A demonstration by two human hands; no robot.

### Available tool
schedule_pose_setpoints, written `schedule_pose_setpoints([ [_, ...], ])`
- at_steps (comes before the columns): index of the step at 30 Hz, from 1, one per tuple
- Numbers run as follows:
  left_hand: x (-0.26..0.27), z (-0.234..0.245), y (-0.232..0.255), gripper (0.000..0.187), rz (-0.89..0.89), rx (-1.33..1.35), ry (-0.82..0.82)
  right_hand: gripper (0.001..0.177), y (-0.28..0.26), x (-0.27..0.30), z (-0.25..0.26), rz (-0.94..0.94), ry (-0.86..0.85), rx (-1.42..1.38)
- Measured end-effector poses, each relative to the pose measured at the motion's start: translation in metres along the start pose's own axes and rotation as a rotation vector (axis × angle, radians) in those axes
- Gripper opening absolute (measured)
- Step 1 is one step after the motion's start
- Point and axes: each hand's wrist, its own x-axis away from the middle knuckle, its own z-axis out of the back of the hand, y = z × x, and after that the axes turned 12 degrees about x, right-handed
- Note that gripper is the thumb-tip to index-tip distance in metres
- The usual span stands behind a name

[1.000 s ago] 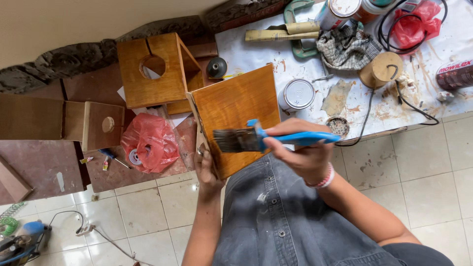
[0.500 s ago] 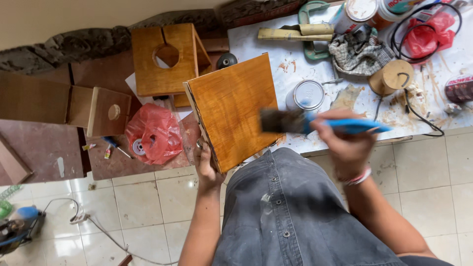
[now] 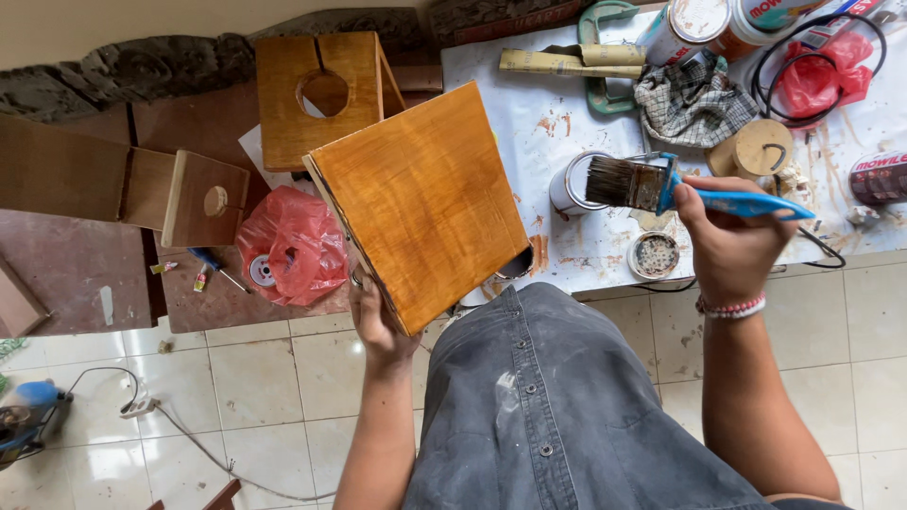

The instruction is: The person applies stain to several wooden boards using a paintbrush, dipping the brush into a container of stain and spreading it across the surfaces of the wood pieces.

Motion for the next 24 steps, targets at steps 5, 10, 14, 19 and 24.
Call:
schedule_pose_setpoints([
  [5, 0.003, -0.007, -0.019, 0.036, 0.042, 0.208, 0.302, 0.014, -0.085, 0.033, -0.025, 0.075, -0.184, -0.342],
  [10, 0.004, -0.020, -0.009, 0.042, 0.141, 0.246, 0.241, 0.012, -0.118, 0.038, -0.041, 0.122, -0.366, -0.390],
  [14, 0.001, -0.006, 0.005, 0.048, 0.159, 0.274, 0.199, 0.013, -0.047, 0.016, -0.019, 0.081, -0.213, -0.201],
  [19, 0.006, 0.000, 0.009, 0.055, 0.180, 0.296, 0.139, 0.012, -0.009, -0.009, -0.003, 0.132, -0.087, -0.023],
  [24, 0.006, -0.018, 0.001, 0.046, 0.175, 0.174, 0.125, 0.010, -0.081, 0.009, -0.018, 0.198, -0.068, -0.151],
])
